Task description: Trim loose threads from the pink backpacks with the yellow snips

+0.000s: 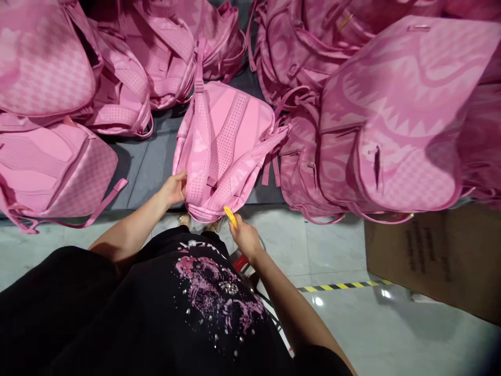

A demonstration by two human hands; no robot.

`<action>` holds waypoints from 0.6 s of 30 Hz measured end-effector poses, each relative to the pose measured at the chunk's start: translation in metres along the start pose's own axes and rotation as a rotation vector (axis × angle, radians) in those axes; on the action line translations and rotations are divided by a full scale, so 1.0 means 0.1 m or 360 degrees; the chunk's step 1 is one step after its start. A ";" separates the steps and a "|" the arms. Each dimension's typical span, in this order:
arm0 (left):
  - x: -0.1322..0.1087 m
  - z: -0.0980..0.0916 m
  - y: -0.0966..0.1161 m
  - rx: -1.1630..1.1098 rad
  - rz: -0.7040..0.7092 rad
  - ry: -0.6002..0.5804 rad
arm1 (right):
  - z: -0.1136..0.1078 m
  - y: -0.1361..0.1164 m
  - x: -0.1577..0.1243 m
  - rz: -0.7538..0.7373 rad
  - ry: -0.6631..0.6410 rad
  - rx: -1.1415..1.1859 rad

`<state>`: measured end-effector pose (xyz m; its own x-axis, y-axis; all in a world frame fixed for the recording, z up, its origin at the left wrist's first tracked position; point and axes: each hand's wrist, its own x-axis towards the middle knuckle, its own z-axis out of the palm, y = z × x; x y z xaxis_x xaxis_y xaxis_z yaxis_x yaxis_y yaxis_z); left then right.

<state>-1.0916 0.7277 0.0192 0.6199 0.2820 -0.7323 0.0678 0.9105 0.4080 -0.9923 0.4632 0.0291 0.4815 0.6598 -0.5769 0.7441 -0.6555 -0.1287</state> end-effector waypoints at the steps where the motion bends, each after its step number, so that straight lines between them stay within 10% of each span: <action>1: 0.03 -0.01 -0.01 -0.0046 -0.0067 -0.0039 | 0.00 -0.01 0.02 -0.0038 -0.0005 0.0006; 9: 0.03 -0.07 -0.03 -0.0289 -0.0126 -0.0034 | 0.01 0.12 -0.14 0.0565 0.0088 0.0031; 18: 0.24 -0.16 -0.13 -0.0573 0.0008 -0.0069 | 0.17 0.16 0.30 0.0556 0.0350 0.0098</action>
<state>-1.0898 0.7279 -0.0126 0.6527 0.2807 -0.7037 -0.2101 0.9595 0.1878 -0.9741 0.4661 -0.0044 0.7925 0.4521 -0.4093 0.4927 -0.8702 -0.0073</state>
